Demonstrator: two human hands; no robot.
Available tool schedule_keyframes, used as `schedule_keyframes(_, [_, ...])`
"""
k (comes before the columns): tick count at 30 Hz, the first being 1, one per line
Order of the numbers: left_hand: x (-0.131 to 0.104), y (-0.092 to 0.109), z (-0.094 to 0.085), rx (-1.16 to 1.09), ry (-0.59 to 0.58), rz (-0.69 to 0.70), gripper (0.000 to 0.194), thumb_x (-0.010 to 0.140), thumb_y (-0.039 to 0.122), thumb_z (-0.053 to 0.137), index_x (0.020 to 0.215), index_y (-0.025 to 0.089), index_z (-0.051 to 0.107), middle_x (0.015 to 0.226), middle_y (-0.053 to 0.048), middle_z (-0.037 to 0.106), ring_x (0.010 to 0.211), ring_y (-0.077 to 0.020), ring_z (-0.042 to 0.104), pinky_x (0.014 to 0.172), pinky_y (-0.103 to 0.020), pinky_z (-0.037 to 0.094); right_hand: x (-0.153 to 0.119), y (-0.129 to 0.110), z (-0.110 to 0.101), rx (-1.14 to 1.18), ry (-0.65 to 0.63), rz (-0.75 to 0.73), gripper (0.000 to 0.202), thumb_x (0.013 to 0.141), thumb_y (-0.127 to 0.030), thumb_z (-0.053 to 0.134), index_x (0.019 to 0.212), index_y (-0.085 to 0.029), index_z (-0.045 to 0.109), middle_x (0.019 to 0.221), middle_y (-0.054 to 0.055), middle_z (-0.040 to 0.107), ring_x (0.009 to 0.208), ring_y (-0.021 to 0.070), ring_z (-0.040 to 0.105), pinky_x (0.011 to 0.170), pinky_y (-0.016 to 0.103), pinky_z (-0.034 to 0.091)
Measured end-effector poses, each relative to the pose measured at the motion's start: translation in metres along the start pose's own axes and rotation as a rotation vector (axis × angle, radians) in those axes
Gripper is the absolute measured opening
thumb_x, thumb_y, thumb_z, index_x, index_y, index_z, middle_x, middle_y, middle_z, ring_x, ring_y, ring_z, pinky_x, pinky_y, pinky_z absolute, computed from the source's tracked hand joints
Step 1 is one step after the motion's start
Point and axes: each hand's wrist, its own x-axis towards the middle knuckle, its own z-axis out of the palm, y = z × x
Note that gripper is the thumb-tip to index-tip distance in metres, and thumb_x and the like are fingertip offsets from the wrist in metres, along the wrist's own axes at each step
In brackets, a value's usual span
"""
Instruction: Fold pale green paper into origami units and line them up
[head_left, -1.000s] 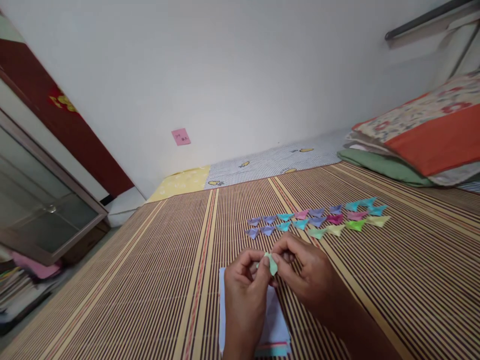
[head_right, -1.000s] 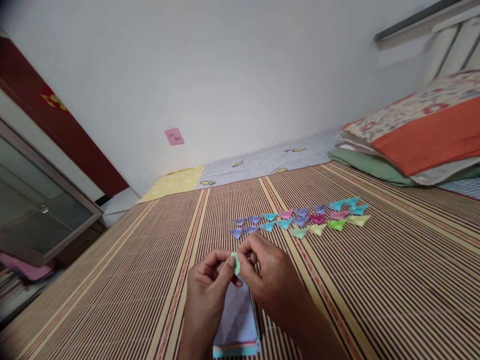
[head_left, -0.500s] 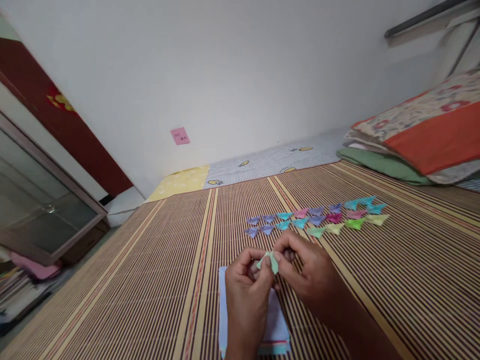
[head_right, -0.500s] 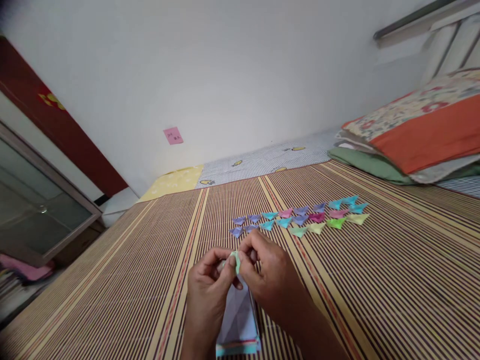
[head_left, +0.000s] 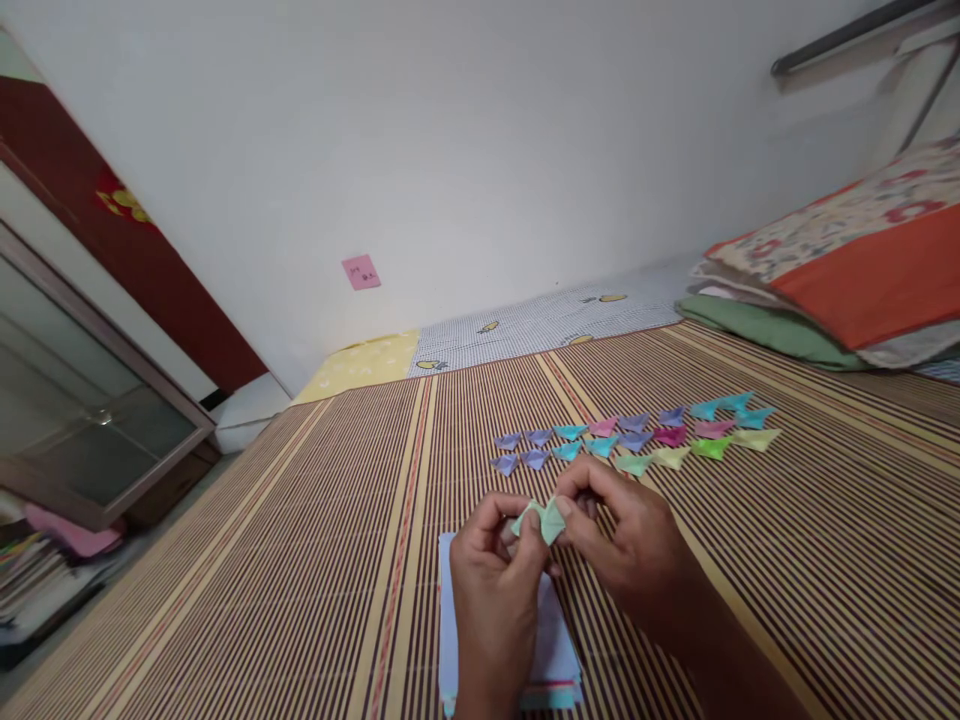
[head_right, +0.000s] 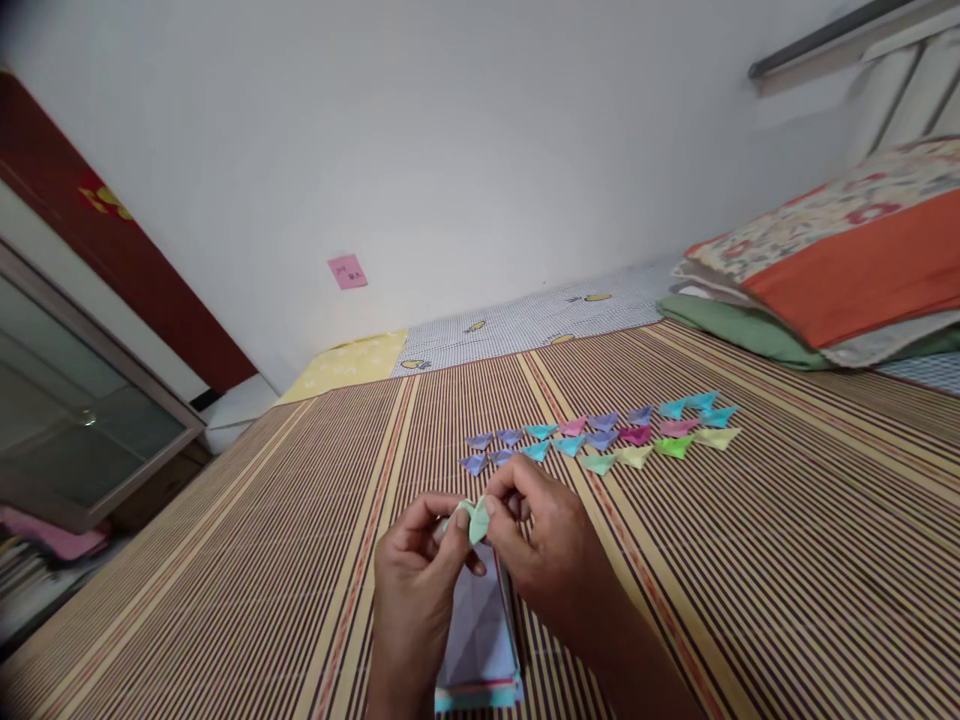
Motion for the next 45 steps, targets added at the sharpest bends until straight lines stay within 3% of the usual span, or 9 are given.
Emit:
schedule_keyframes(4, [0.000,-0.004,-0.001,0.049,-0.008,0.046,0.015,0.086,0.030,0.072,0.082,0.016,0.068,0.070,0.000,0.065,0.059,-0.0118,0.059,0.055,-0.020,0.050,0.000,-0.001,-0.001,0.016,-0.023,-0.002,0.015,0.093,-0.018,0.050,0.079,-0.021,0.054,0.068,-0.003,0.055,0.061,0.0139,0.051,0.058,0.027,0.040])
schedule_keyframes(10, [0.000,-0.012,-0.003,0.304,0.040,0.193,0.008,0.089,0.025,0.067,0.085,0.019,0.070,0.077,-0.003,0.068,0.070,-0.0172,0.063,0.062,-0.025,0.051,0.000,-0.003,0.000,-0.026,0.009,-0.015,0.010,0.091,-0.017,0.055,0.082,-0.021,0.059,0.076,0.000,0.059,0.069,0.0156,0.054,0.063,0.029,0.043])
schedule_keyframes(14, [0.000,-0.011,-0.002,0.367,0.073,0.251,0.007,0.090,0.021,0.064,0.085,0.020,0.068,0.078,-0.002,0.068,0.070,-0.0168,0.063,0.065,-0.026,0.051,0.001,-0.003,0.000,-0.038,0.019,-0.041,0.017,0.092,-0.014,0.050,0.080,-0.020,0.059,0.074,0.000,0.059,0.068,0.0153,0.055,0.062,0.028,0.044])
schedule_keyframes(19, [0.000,-0.007,-0.001,0.444,0.096,0.440,0.012,0.088,0.011,0.064,0.083,0.020,0.068,0.082,-0.001,0.068,0.074,-0.0154,0.065,0.066,-0.024,0.051,-0.001,-0.004,0.002,-0.007,0.004,0.008,0.008,0.089,-0.019,0.057,0.093,-0.020,0.064,0.079,0.000,0.063,0.070,0.0161,0.060,0.064,0.028,0.049])
schedule_keyframes(22, [0.000,-0.006,0.000,0.455,0.106,0.495,0.014,0.088,0.008,0.064,0.084,0.020,0.068,0.083,-0.001,0.069,0.074,-0.0148,0.066,0.065,-0.023,0.052,-0.002,-0.005,0.005,-0.020,-0.016,0.024,0.010,0.087,-0.016,0.055,0.090,-0.020,0.064,0.073,-0.001,0.062,0.065,0.0153,0.059,0.060,0.027,0.048])
schedule_keyframes(39, [0.000,-0.006,0.000,0.356,0.091,0.321,0.009,0.092,0.019,0.064,0.085,0.020,0.070,0.082,-0.002,0.069,0.074,-0.0173,0.066,0.067,-0.027,0.051,-0.004,-0.006,0.003,-0.028,-0.020,0.097,0.012,0.089,-0.018,0.050,0.084,-0.021,0.061,0.068,-0.001,0.059,0.061,0.0156,0.055,0.056,0.028,0.043])
schedule_keyframes(45, [-0.003,-0.004,0.003,0.376,0.059,0.332,0.011,0.094,0.021,0.063,0.084,0.020,0.068,0.084,-0.002,0.068,0.078,-0.0177,0.066,0.071,-0.027,0.051,-0.003,-0.006,0.009,-0.151,0.086,0.029,0.011,0.085,-0.014,0.051,0.080,-0.022,0.057,0.074,0.001,0.058,0.066,0.0171,0.052,0.062,0.031,0.040])
